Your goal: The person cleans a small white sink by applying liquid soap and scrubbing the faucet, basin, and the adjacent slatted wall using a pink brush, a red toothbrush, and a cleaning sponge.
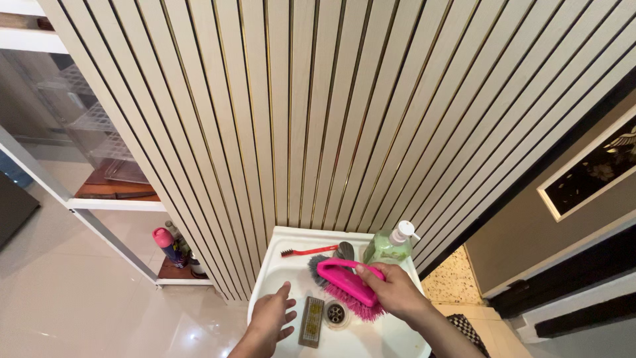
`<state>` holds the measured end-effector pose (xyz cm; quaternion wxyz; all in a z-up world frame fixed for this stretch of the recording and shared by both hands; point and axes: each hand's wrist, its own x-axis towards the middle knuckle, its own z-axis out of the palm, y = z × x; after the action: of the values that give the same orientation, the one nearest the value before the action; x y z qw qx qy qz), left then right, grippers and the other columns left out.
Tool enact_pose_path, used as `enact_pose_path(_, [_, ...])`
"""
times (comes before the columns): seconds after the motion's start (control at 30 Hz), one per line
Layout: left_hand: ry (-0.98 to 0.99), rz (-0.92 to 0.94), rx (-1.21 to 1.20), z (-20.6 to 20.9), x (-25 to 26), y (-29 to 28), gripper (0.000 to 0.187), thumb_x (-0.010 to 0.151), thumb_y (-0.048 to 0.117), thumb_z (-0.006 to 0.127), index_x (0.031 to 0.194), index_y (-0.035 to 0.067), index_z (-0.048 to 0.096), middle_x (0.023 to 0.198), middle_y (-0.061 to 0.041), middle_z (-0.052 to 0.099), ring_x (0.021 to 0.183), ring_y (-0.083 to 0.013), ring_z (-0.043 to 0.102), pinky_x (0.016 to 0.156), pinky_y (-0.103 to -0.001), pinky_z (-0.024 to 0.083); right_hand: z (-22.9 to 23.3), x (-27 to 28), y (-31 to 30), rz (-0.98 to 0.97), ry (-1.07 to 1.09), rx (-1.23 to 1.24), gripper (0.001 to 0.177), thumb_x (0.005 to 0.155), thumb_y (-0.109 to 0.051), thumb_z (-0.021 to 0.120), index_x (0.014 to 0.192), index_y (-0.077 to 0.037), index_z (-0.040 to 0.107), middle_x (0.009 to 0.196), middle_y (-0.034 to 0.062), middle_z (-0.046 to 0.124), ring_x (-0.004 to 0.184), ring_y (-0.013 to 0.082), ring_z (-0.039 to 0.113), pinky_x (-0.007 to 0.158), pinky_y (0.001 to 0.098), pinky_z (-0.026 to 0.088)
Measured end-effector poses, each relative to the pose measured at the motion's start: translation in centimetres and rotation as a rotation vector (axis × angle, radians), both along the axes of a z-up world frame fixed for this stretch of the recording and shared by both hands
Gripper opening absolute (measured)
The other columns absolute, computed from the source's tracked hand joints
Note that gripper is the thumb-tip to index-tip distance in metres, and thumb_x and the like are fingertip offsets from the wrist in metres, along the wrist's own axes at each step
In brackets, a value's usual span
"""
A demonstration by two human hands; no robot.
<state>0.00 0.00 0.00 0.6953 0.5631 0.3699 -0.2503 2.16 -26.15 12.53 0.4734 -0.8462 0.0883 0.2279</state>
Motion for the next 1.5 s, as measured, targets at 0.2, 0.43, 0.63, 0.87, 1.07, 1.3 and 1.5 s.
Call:
enact_pose_path(0.2, [-0.593,-0.323,0.782,10.8,-1.7,-2.2,0.037,0.092,0.031,0.071,0.121,0.01,0.065,0.122,-0.009,0.069,0.114,-0.0247,0.066,0.1,-0.036,0.053,1.8,0.0,1.1,0.03,0.015,-0.031,0.042,0.094,-0.04,0.067,0.098,0.0,0.077,0.075,0.0082,0.073,0.063,0.0138,0.065,0.06,0.0299,0.052])
enact_pose_path(0.43, [-1.403,-0.619,0.755,14.3,-0.8,-2.9,0.049,0.077,0.004,0.076,0.125,0.0,0.063,0.125,-0.02,0.066,0.12,-0.0416,0.057,0.098,-0.045,0.046,3.3,0.2,2.3,0.319,-0.229,-0.182,0.041,0.089,-0.041,0.071,0.099,-0.002,0.078,0.077,0.0095,0.074,0.067,0.0161,0.07,0.066,0.0334,0.056])
enact_pose_path(0.63, [-0.939,-0.851,0.753,13.8,-0.3,-3.0,0.023,0.097,0.022,0.061,0.114,0.009,0.069,0.112,-0.013,0.067,0.106,-0.0339,0.066,0.091,-0.043,0.053,3.6,0.2,3.2,0.437,-0.289,-0.082,0.031,0.088,-0.034,0.073,0.103,-0.007,0.076,0.082,0.0099,0.076,0.074,0.0172,0.071,0.07,0.0327,0.057])
enact_pose_path(0.87, [-0.84,-0.772,0.84,12.1,0.4,-1.8,0.025,0.097,0.023,0.057,0.114,0.007,0.065,0.113,-0.013,0.064,0.098,-0.037,0.067,0.084,-0.047,0.053,1.4,-0.5,3.0,0.043,-0.866,-0.209,0.035,0.089,-0.029,0.074,0.109,-0.001,0.066,0.102,0.0159,0.073,0.093,0.0269,0.071,0.083,0.0405,0.055])
enact_pose_path(1.07, [-0.834,-0.785,0.911,10.9,1.0,-0.6,0.029,0.098,0.023,0.057,0.121,0.008,0.064,0.117,-0.012,0.064,0.099,-0.0352,0.068,0.085,-0.045,0.055,1.1,-1.5,3.8,-0.055,-0.549,-0.105,0.041,0.09,-0.03,0.067,0.123,-0.007,0.066,0.115,0.0137,0.072,0.105,0.0274,0.067,0.084,0.0432,0.055])
enact_pose_path(1.3, [-1.06,-0.874,0.935,10.8,1.7,0.4,0.043,0.087,0.004,0.056,0.129,0.007,0.063,0.118,-0.014,0.064,0.101,-0.0341,0.068,0.085,-0.043,0.056,1.0,-0.4,5.4,0.361,-0.721,-0.219,0.038,0.088,-0.026,0.073,0.119,-0.003,0.07,0.117,0.0142,0.073,0.106,0.0328,0.063,0.094,0.0405,0.052])
enact_pose_path(1.5, [-0.935,-0.916,0.903,12.0,2.3,1.5,0.035,0.093,0.011,0.054,0.126,0.012,0.064,0.121,-0.011,0.063,0.111,-0.0307,0.064,0.09,-0.042,0.053,1.6,1.2,7.1,0.387,-0.505,-0.242,0.03,0.088,-0.021,0.072,0.112,-0.003,0.073,0.1,0.016,0.075,0.087,0.0323,0.072,0.081,0.0395,0.058])
